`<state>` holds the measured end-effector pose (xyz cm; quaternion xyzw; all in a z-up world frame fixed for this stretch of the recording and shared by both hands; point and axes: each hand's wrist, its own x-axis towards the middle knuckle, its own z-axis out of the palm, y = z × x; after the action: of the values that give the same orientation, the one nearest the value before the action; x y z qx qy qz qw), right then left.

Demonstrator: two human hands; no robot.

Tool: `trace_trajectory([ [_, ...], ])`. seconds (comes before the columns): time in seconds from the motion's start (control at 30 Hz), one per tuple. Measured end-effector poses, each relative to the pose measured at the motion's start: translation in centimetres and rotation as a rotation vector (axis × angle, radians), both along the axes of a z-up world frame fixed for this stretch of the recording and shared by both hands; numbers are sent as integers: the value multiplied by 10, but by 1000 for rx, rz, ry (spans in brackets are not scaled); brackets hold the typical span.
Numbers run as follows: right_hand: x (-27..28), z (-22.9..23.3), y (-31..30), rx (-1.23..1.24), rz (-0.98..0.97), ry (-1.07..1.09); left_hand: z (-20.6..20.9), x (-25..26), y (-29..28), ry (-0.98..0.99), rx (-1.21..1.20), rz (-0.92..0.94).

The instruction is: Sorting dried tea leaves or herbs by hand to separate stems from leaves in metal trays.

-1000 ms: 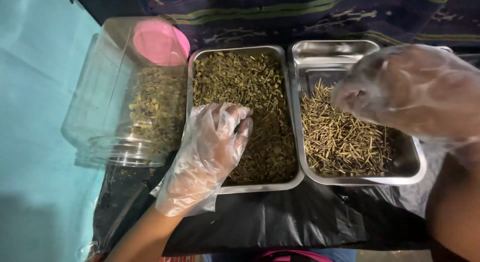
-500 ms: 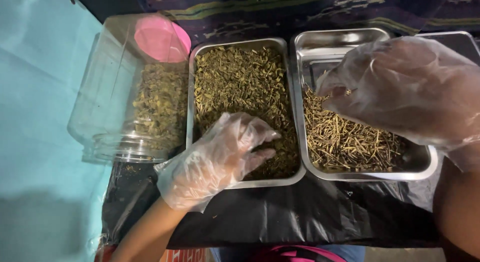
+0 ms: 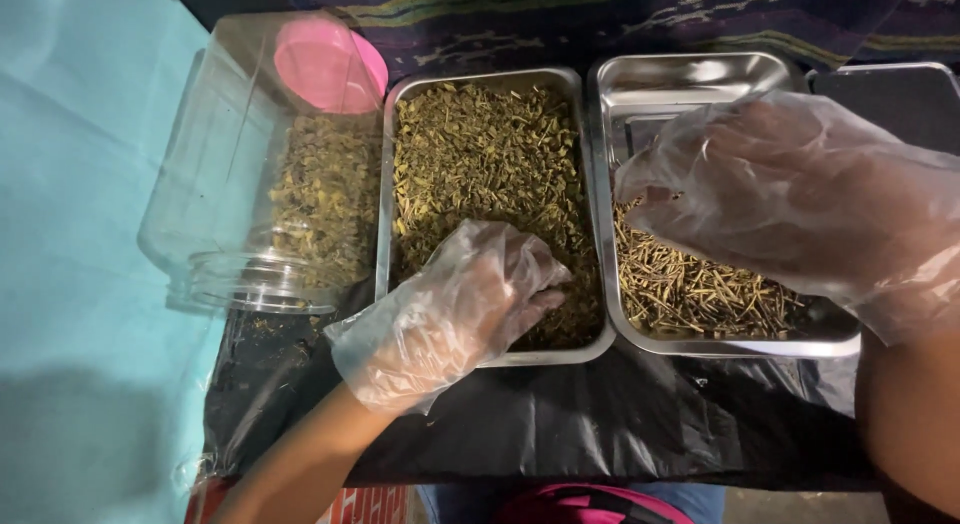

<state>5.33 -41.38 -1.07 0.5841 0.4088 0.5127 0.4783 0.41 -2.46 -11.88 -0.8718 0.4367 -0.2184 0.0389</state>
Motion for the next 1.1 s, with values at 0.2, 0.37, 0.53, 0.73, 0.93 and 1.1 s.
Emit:
trace_trajectory([
  [0.2,1,-4,-6,-37,5,83,46,-10,8,108,-303,-110],
  [0.37,-14,9,5,-100,-119,-9,14,-7,21,81,-109,-31],
  [0.53,9,-21,-15,-191,-276,-744,82,-12,-3,339,-468,-114],
  [0.73,-11,36,52,-1734,119,-1628,78,-5,1,284,-497,-150],
  [0.93,-31,89,104,-1896,235,-1095,78,-10,3,461,-559,-142],
  [1.1,-25,70,94,-1939,237,-1259,76,-13,-2,418,-529,-42],
])
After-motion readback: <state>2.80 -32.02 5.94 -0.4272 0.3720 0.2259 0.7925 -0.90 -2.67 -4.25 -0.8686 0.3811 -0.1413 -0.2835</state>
